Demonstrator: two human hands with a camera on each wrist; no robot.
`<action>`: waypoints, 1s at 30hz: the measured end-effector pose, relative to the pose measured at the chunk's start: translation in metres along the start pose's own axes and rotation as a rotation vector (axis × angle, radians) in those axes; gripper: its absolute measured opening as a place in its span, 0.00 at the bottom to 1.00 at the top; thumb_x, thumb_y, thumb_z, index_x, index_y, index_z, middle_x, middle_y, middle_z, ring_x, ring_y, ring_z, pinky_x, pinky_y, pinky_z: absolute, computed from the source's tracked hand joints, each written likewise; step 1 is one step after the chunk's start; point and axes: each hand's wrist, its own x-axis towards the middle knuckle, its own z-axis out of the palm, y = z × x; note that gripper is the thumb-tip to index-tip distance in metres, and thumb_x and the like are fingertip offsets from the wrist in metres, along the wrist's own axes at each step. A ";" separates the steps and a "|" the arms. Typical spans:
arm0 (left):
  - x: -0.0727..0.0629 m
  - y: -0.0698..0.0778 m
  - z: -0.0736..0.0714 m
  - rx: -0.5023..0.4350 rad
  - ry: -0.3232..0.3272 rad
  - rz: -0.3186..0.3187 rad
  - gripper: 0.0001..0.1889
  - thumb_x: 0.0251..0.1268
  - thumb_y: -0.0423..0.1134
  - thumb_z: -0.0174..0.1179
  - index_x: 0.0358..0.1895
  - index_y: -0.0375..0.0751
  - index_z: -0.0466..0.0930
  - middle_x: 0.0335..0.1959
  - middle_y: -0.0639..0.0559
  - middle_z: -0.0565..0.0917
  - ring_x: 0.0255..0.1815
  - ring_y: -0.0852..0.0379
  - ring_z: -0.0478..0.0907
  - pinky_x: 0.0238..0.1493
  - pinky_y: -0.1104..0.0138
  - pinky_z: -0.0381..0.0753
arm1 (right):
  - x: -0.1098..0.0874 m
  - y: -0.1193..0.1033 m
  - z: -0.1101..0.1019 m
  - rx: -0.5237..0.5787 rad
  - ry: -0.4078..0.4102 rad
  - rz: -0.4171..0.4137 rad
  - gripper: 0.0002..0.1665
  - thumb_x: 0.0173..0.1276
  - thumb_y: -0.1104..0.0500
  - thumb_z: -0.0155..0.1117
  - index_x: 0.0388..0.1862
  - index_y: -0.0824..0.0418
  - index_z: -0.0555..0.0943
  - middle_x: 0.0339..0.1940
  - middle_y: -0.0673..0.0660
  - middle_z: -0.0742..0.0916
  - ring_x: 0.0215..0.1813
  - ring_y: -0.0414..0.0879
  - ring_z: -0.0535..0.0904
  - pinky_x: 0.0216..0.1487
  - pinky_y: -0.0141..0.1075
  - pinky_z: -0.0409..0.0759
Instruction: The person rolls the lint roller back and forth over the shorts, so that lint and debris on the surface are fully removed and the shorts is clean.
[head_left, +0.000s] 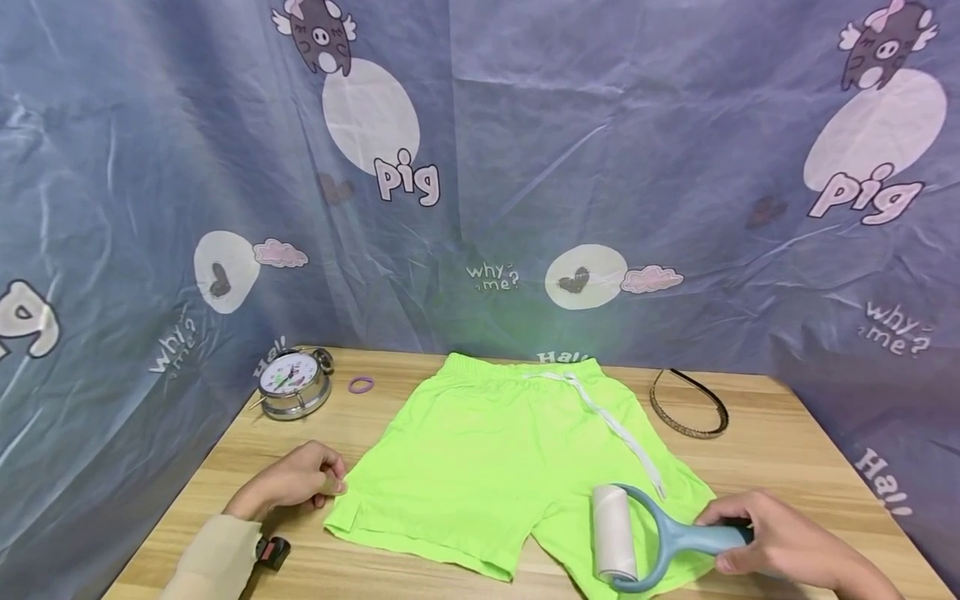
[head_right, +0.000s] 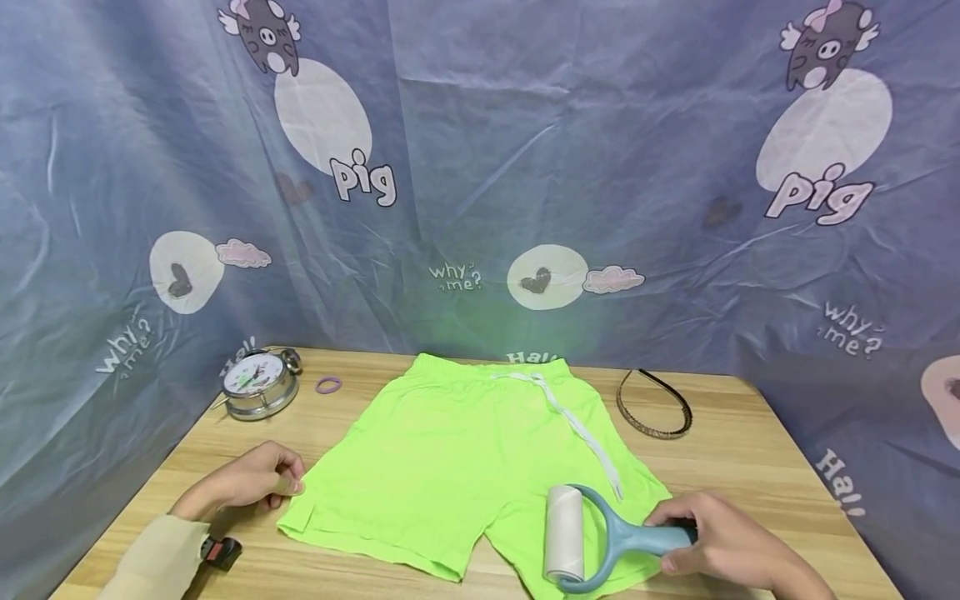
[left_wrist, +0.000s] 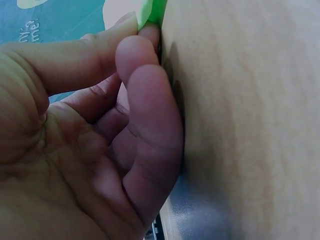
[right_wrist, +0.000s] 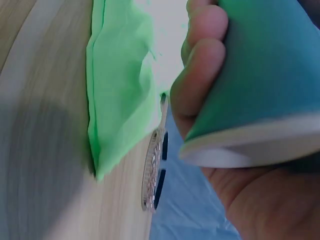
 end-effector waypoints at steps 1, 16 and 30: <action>0.000 0.000 0.000 0.000 -0.002 0.001 0.03 0.62 0.29 0.63 0.32 0.34 0.81 0.21 0.52 0.76 0.19 0.59 0.73 0.20 0.72 0.71 | -0.002 0.001 -0.002 -0.002 -0.002 0.002 0.16 0.55 0.65 0.73 0.41 0.50 0.87 0.27 0.39 0.83 0.30 0.29 0.74 0.27 0.29 0.67; -0.001 -0.002 -0.002 -0.004 -0.023 0.023 0.03 0.63 0.29 0.62 0.32 0.33 0.80 0.21 0.51 0.76 0.20 0.58 0.73 0.19 0.72 0.72 | -0.047 0.030 -0.022 -0.034 -0.009 -0.001 0.19 0.57 0.68 0.71 0.47 0.53 0.86 0.30 0.39 0.83 0.33 0.30 0.75 0.28 0.28 0.62; 0.002 -0.001 -0.002 -0.009 -0.026 0.030 0.03 0.63 0.29 0.62 0.32 0.33 0.80 0.20 0.52 0.76 0.19 0.58 0.72 0.19 0.73 0.71 | -0.085 0.058 -0.040 -0.054 0.021 0.107 0.16 0.69 0.66 0.59 0.48 0.51 0.87 0.25 0.32 0.79 0.26 0.26 0.72 0.22 0.29 0.65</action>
